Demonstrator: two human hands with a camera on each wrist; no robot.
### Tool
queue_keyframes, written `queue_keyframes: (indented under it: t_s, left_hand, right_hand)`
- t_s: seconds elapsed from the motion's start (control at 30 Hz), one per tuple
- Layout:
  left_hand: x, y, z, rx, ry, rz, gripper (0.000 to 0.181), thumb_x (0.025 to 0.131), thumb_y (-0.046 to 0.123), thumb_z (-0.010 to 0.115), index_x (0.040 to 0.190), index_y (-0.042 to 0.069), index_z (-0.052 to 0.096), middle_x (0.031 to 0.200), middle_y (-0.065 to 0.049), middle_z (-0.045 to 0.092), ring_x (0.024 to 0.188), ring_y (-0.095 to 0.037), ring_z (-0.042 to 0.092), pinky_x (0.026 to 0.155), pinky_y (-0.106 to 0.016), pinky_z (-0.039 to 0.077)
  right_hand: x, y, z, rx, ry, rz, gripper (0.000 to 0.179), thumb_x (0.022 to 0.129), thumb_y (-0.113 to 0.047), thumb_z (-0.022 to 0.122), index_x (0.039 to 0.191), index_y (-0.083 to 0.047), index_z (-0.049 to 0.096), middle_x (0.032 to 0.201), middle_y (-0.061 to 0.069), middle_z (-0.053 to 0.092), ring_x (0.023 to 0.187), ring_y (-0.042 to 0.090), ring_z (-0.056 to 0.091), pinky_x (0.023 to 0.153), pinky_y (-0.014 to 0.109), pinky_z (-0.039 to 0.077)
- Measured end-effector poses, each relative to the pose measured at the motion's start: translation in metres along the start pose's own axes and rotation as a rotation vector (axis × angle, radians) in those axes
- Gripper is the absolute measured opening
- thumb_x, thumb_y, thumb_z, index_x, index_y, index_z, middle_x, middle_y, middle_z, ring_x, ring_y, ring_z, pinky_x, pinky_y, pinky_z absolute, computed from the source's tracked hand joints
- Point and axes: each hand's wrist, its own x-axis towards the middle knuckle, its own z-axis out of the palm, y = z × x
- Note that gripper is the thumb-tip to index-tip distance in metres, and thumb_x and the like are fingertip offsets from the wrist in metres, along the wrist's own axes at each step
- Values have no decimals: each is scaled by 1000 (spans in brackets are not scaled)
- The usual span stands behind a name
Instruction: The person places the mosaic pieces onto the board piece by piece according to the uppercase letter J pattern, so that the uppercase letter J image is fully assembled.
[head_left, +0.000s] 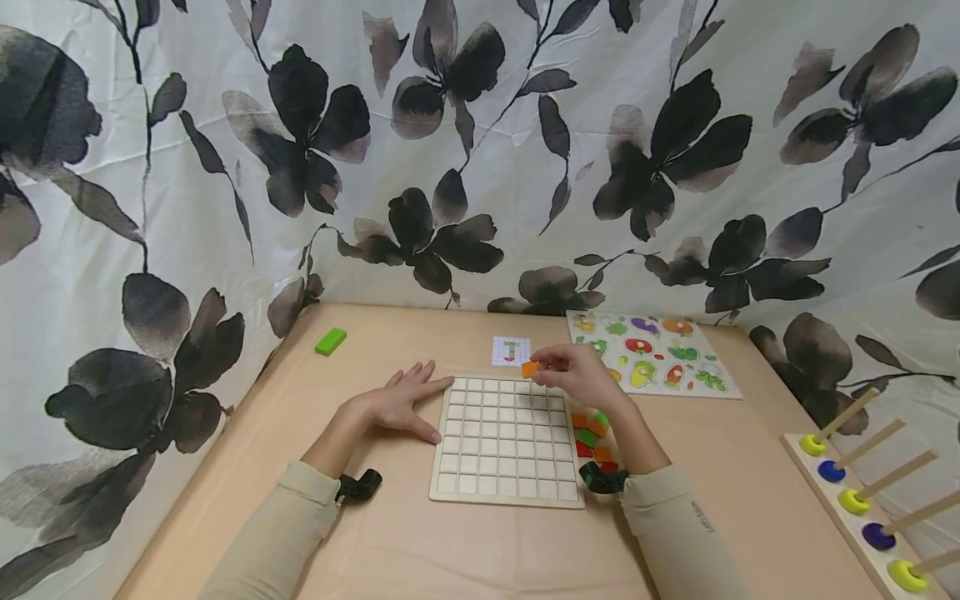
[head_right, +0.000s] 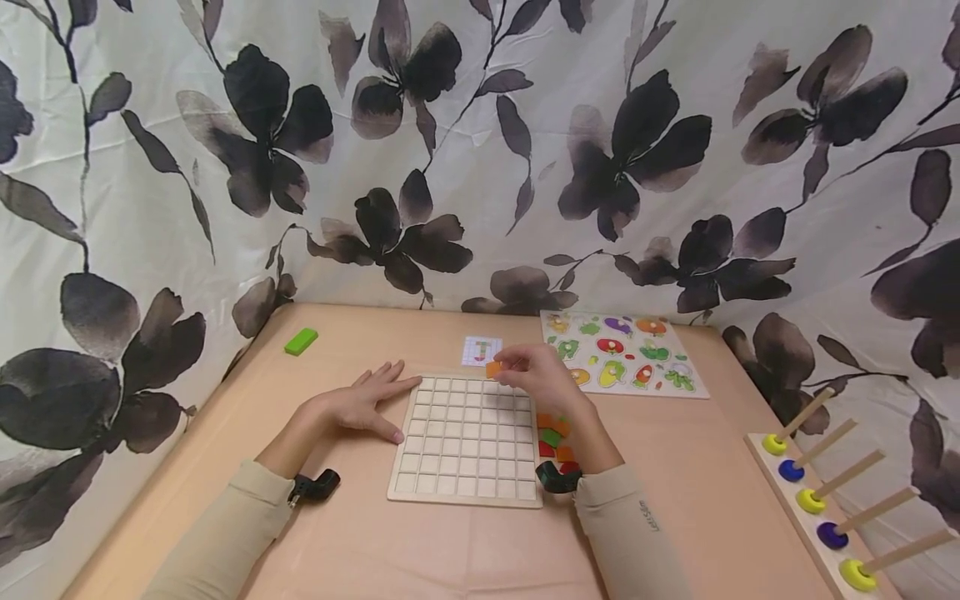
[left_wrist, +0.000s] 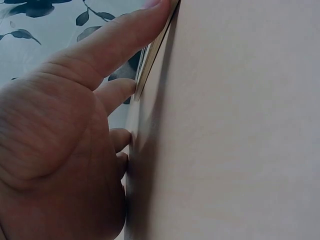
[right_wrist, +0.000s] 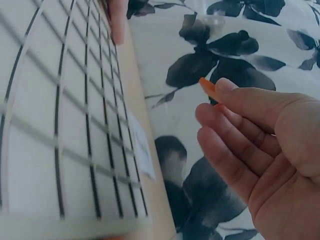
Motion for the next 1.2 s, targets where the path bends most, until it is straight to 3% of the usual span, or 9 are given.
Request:
queue_keyframes:
  t_s: [0.17, 0.27, 0.33, 0.6, 0.77, 1.2]
  left_hand:
    - [-2, 0, 0, -7, 5, 4, 106, 81, 58, 83, 166, 24, 29, 174, -23, -2, 161, -44, -7, 129, -63, -4]
    - [-2, -1, 0, -7, 6, 2, 107, 80, 58, 83, 166, 24, 29, 174, -24, -2, 161, -44, -7, 128, -63, -4]
    - [-2, -1, 1, -6, 6, -2, 107, 80, 59, 83, 166, 24, 30, 174, -23, -2, 161, -43, -7, 129, -63, -4]
    - [-1, -4, 3, -12, 8, 3, 107, 79, 60, 83, 166, 24, 30, 174, -23, -1, 161, -43, -6, 128, -63, -4]
    - [0, -2, 2, -6, 3, -4, 107, 80, 60, 83, 166, 26, 30, 175, -21, -1, 162, -42, -7, 129, -62, -4]
    - [1, -3, 2, 0, -1, -14, 107, 79, 61, 82, 166, 26, 29, 175, -21, -1, 162, -42, -6, 129, -62, -4]
  right_hand:
    - [7, -11, 9, 23, -18, 12, 23, 93, -10, 78, 115, -3, 77, 89, 8, 73, 79, 32, 75, 77, 53, 64]
    - [10, -14, 15, 75, -38, 20, 24, 93, -6, 78, 116, 0, 76, 89, 10, 73, 82, 38, 75, 79, 57, 63]
    - [12, -14, 19, 106, -36, 29, 24, 92, -5, 78, 116, 2, 76, 89, 11, 72, 82, 37, 76, 79, 56, 63]
    - [14, -9, 38, 116, 19, 11, 25, 91, -3, 78, 115, 5, 76, 89, 14, 74, 75, 24, 75, 68, 31, 64]
    - [16, -8, 50, 74, 28, 18, 24, 92, -2, 76, 115, 5, 75, 92, 14, 74, 75, 16, 71, 67, 28, 63]
    - [15, -4, 68, 49, 17, 24, 24, 92, -5, 77, 113, 6, 75, 93, 11, 74, 78, 13, 66, 65, 21, 55]
